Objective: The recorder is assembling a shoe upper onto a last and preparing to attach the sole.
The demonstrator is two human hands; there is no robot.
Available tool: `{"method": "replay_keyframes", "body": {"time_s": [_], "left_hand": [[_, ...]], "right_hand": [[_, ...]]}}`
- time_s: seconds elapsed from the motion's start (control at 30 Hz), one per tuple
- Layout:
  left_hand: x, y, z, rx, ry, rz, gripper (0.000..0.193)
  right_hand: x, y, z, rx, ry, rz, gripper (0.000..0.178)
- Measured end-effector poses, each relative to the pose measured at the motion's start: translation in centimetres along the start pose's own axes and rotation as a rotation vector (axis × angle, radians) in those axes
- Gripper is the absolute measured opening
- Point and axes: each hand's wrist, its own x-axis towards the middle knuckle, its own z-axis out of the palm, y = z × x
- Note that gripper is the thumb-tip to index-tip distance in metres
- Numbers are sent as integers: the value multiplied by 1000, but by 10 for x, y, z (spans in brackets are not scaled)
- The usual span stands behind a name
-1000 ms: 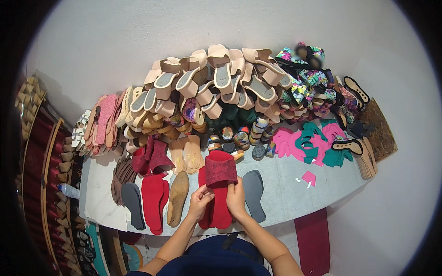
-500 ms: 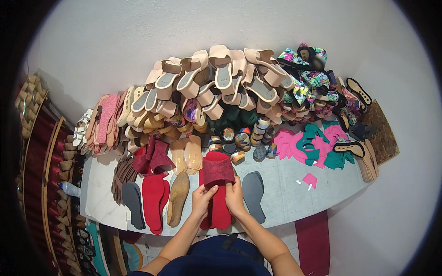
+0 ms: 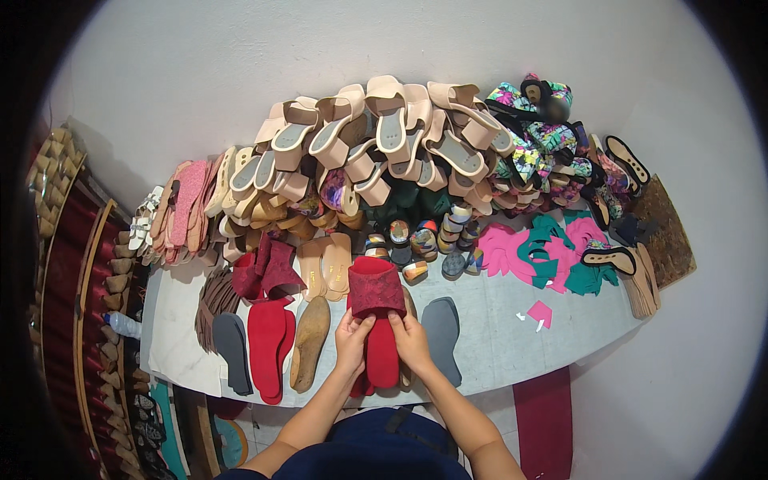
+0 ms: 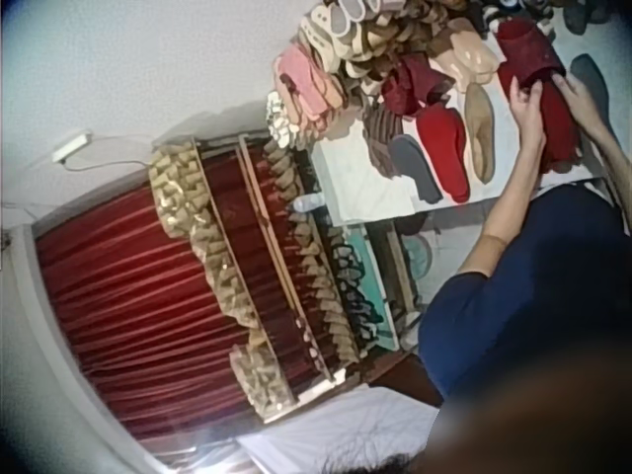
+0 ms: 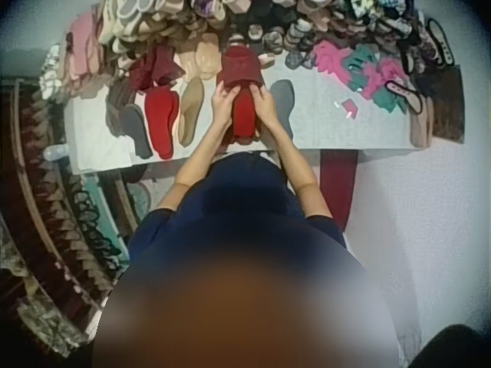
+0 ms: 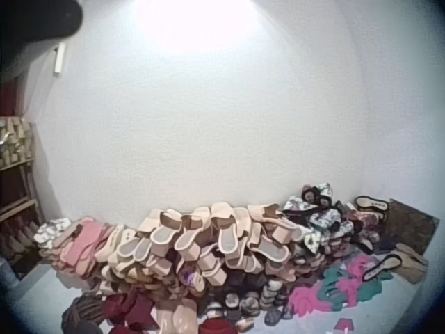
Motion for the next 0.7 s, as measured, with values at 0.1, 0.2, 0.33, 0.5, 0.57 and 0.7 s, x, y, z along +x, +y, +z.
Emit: {"method": "replay_keyframes", "body": {"time_s": [0.1, 0.2, 0.33, 0.5, 0.57, 0.7], "left_hand": [[2, -2, -8, 102, -48, -15, 41], [6, -6, -13, 92, -50, -23, 47], [8, -7, -9, 118, -68, -112, 68], [-1, -14, -21, 236, -162, -114, 92], [-5, -12, -15, 306, -171, 4, 89], [-18, 2, 9, 190, -204, -36, 80]], "right_hand": [[0, 1, 0, 202, -30, 34, 31], [-3, -6, 6, 288, 13, 17, 34], [-1, -13, -2, -8, 84, -30, 27], [2, -34, -5, -875, 425, -472, 16], [-1, -45, -2, -920, 396, -485, 15], [-12, -57, 7, -971, 303, -569, 17]]}}
